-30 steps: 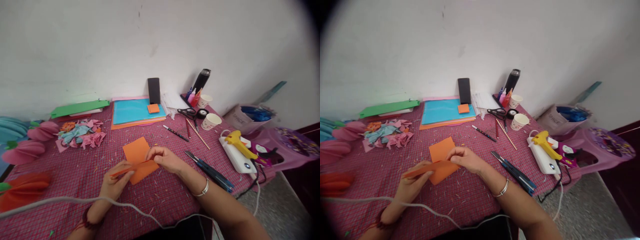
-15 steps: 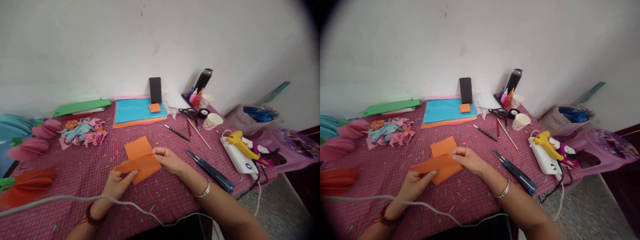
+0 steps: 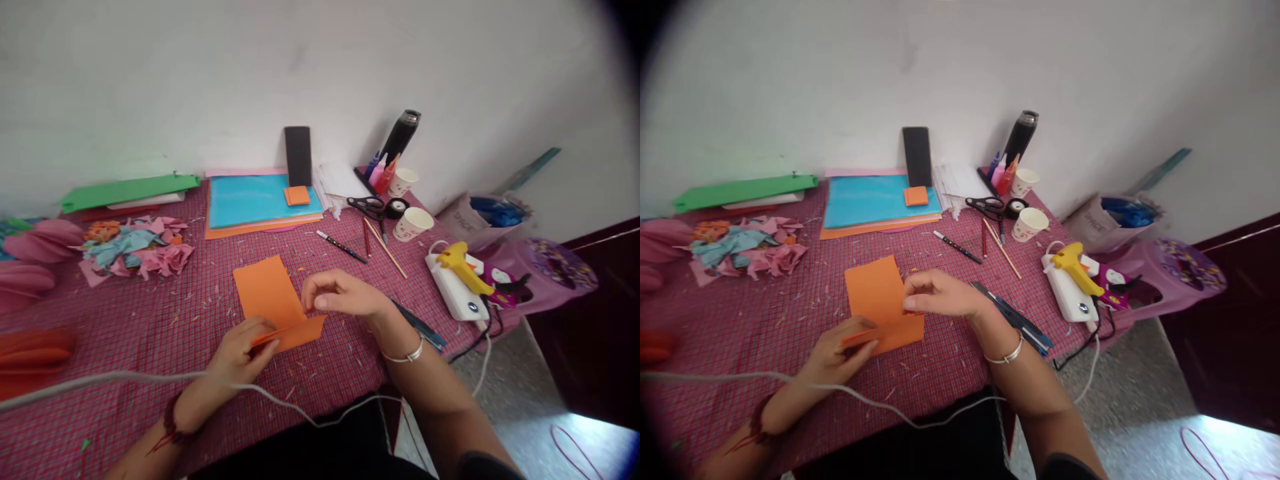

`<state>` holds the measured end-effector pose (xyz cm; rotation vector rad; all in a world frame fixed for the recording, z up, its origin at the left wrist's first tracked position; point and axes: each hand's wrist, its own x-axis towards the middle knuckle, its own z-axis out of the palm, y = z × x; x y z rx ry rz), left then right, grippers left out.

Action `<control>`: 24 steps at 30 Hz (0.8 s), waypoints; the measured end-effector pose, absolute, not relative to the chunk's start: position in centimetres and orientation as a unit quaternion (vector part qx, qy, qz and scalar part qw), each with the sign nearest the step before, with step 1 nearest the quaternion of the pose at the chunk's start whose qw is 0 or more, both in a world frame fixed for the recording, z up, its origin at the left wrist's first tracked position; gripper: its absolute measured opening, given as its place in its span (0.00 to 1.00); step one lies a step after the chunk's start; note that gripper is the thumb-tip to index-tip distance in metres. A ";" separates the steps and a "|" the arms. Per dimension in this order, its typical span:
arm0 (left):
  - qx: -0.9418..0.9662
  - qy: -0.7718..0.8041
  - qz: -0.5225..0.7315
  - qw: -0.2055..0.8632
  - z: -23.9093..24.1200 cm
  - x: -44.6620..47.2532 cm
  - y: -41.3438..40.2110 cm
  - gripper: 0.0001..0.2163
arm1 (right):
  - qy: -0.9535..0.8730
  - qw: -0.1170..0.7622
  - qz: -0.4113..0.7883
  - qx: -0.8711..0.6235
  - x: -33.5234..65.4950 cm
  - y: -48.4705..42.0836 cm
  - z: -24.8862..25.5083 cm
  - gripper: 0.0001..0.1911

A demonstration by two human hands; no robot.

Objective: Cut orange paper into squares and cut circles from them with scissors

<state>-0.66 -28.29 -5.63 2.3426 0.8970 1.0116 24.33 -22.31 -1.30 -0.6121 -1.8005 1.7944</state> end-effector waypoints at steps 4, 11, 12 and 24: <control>0.849 0.313 0.358 0.232 -6.2 -0.5 -28.6 0.04 | -0.701 0.185 0.665 -0.180 25.3 -21.7 -1.5 0.21; 0.844 0.312 0.367 0.236 -6.4 -0.7 -28.7 0.04 | -0.726 0.144 0.659 -0.133 25.4 -21.3 -1.9 0.21; 0.843 0.312 0.368 0.237 -6.2 -0.7 -28.7 0.04 | -0.726 0.142 0.660 -0.133 25.4 -21.3 -2.0 0.21; 0.847 0.321 0.346 0.246 -5.3 -0.6 -28.8 0.06 | -0.717 0.169 0.664 -0.129 25.8 -21.2 -2.2 0.23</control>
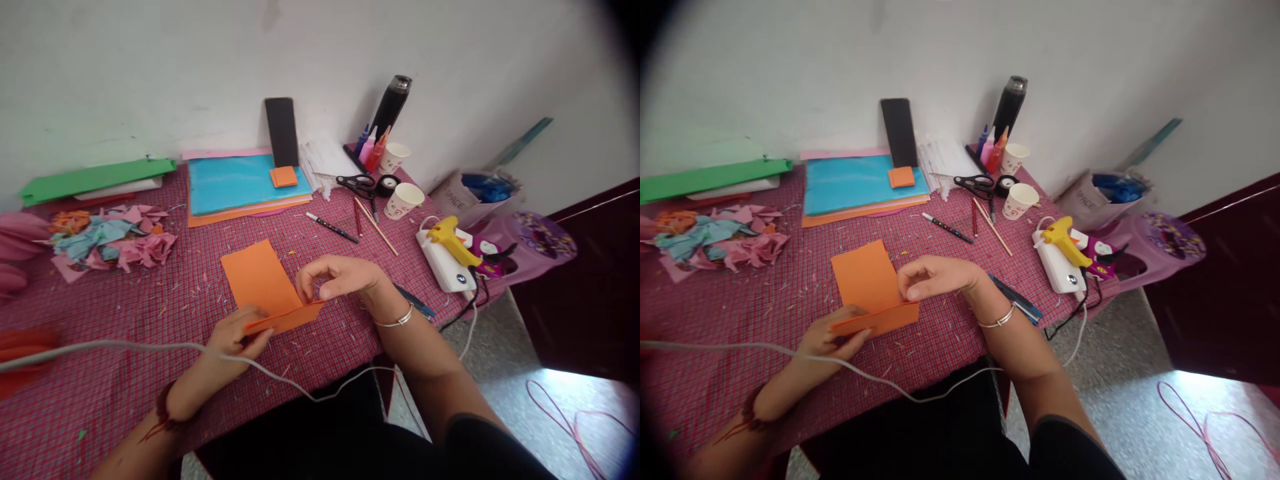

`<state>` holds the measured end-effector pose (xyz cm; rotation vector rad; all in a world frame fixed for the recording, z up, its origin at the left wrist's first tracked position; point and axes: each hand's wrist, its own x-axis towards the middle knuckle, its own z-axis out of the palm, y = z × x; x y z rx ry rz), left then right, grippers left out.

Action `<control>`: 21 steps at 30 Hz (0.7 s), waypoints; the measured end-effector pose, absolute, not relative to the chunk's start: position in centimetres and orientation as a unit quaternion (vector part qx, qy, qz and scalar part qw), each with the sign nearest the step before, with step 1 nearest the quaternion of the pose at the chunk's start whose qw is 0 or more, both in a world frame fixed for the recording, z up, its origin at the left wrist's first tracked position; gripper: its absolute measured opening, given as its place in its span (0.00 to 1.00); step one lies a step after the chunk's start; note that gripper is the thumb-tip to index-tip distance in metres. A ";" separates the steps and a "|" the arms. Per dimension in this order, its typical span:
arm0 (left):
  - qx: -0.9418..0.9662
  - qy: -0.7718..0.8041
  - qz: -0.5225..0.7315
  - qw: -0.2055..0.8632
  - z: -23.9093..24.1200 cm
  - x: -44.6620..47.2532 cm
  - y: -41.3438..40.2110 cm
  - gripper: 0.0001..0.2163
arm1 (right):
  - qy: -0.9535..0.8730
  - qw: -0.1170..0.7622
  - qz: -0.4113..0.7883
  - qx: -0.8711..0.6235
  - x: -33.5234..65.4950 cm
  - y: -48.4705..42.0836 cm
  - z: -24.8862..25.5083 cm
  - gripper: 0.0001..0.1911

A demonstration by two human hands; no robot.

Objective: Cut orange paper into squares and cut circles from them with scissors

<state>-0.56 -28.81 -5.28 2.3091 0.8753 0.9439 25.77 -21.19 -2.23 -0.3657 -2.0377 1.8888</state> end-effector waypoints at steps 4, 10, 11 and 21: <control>0.849 0.321 0.339 0.247 -5.5 -0.8 -28.8 0.05 | -0.717 0.157 0.667 -0.127 25.9 -21.2 -2.0 0.21; 0.844 0.333 0.351 0.232 -5.5 -0.7 -28.8 0.06 | -0.721 0.170 0.658 -0.133 25.8 -21.1 -2.4 0.19; 0.845 0.331 0.350 0.232 -5.5 -0.6 -28.8 0.07 | -0.721 0.172 0.658 -0.135 25.8 -21.1 -2.4 0.19; 0.844 0.325 0.349 0.245 -5.5 -0.8 -28.9 0.05 | -0.692 0.170 0.686 -0.146 25.9 -21.3 -2.5 0.19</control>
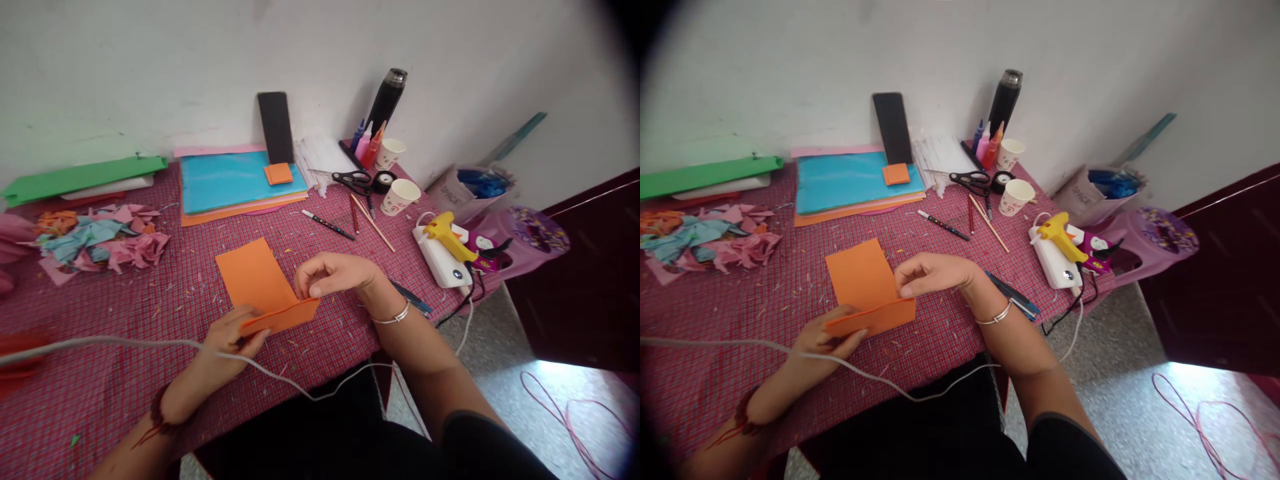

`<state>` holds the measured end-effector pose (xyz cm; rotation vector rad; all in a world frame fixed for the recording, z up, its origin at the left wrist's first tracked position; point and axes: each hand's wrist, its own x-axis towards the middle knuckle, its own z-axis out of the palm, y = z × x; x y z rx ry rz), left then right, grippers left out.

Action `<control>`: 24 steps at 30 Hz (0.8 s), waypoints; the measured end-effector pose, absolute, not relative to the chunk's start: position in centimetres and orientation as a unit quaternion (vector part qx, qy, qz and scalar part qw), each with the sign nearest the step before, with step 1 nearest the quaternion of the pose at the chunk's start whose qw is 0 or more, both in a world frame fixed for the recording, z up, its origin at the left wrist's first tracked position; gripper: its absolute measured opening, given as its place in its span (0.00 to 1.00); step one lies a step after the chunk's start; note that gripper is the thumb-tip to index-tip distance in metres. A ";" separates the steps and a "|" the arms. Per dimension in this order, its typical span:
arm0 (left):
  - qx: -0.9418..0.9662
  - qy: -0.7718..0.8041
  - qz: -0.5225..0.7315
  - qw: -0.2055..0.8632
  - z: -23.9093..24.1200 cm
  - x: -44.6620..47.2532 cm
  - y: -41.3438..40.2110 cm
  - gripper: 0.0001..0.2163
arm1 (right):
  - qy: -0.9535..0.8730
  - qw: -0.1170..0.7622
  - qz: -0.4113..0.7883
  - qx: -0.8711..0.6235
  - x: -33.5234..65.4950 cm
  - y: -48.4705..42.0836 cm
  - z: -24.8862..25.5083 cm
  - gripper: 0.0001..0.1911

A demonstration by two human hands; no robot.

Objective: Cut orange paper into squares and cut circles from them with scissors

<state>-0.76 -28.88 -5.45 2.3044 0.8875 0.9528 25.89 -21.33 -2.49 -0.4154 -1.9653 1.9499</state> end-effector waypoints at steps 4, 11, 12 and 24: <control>0.839 0.332 0.338 0.266 -5.0 -0.6 -29.0 0.04 | -0.701 0.170 0.676 -0.154 25.8 -21.3 -2.6 0.17; 0.845 0.335 0.343 0.238 -5.4 -0.8 -29.0 0.04 | -0.708 0.159 0.669 -0.159 26.1 -21.3 -2.8 0.14; 0.847 0.332 0.344 0.234 -5.5 -0.9 -29.0 0.04 | -0.714 0.156 0.664 -0.157 26.1 -21.3 -2.8 0.13; 0.756 0.300 0.351 0.464 -4.0 -1.5 -29.3 0.35 | -0.729 0.142 0.644 -0.181 25.1 -21.8 -3.5 0.10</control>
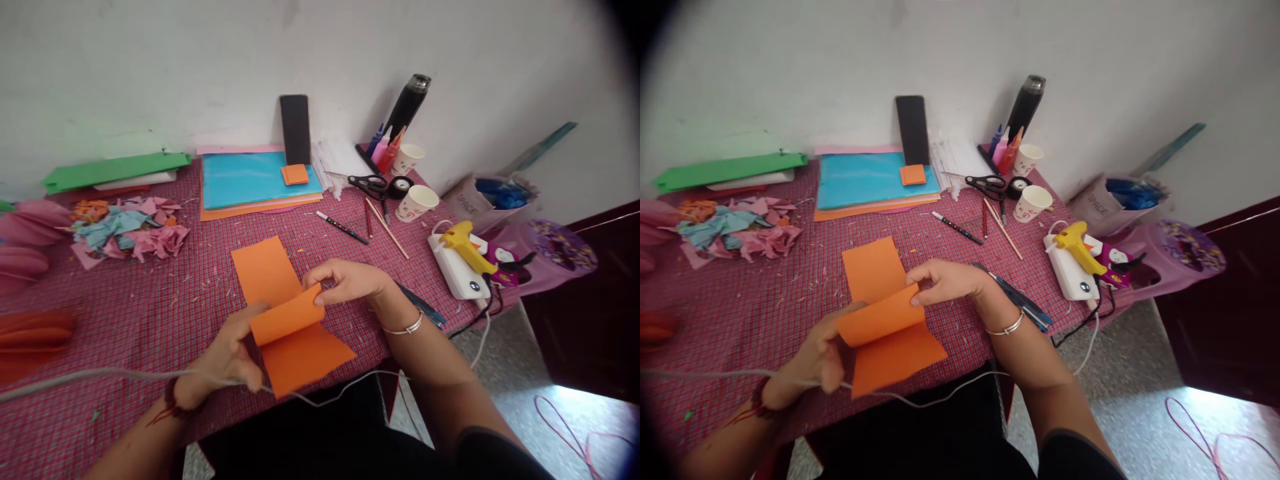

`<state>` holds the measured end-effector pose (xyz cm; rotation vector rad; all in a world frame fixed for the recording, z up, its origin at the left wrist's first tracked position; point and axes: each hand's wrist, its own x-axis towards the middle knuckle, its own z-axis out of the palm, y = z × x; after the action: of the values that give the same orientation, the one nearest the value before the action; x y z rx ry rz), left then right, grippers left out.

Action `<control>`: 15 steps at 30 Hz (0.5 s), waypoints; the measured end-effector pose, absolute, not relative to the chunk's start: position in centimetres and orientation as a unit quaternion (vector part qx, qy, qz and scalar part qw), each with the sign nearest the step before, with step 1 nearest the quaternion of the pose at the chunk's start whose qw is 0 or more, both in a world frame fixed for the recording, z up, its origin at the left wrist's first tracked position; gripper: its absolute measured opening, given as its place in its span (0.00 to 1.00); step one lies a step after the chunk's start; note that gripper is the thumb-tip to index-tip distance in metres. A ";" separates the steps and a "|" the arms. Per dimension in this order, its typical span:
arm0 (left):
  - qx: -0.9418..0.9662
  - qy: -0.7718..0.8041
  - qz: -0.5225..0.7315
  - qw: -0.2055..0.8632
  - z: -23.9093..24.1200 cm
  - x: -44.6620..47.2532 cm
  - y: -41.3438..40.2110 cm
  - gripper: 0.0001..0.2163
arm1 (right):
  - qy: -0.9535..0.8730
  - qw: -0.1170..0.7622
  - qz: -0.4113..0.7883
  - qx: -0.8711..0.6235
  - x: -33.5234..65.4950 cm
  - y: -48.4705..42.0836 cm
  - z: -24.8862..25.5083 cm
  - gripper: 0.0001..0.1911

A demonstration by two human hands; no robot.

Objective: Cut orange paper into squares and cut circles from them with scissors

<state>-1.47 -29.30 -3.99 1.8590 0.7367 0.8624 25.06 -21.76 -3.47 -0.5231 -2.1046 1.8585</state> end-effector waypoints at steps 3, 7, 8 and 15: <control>0.733 0.306 0.343 0.501 -4.3 -1.9 -29.3 0.28 | -0.702 0.180 0.666 -0.179 24.7 -22.0 -3.4 0.08; 0.743 0.384 0.336 0.433 -4.9 -1.4 -29.2 0.12 | -0.629 0.267 0.702 -0.198 23.7 -22.5 -3.1 0.09; 0.738 0.408 0.336 0.420 -5.1 -1.1 -29.2 0.10 | -0.610 0.292 0.703 -0.220 23.5 -22.6 -3.1 0.11; 0.516 0.574 0.335 0.540 -5.1 0.3 -28.8 0.15 | -0.520 0.367 0.686 -0.353 21.9 -24.5 -4.7 0.27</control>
<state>0.30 -28.81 -5.14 1.2253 1.3647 0.7970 21.87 -24.51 -4.74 -0.9070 -1.3355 1.7614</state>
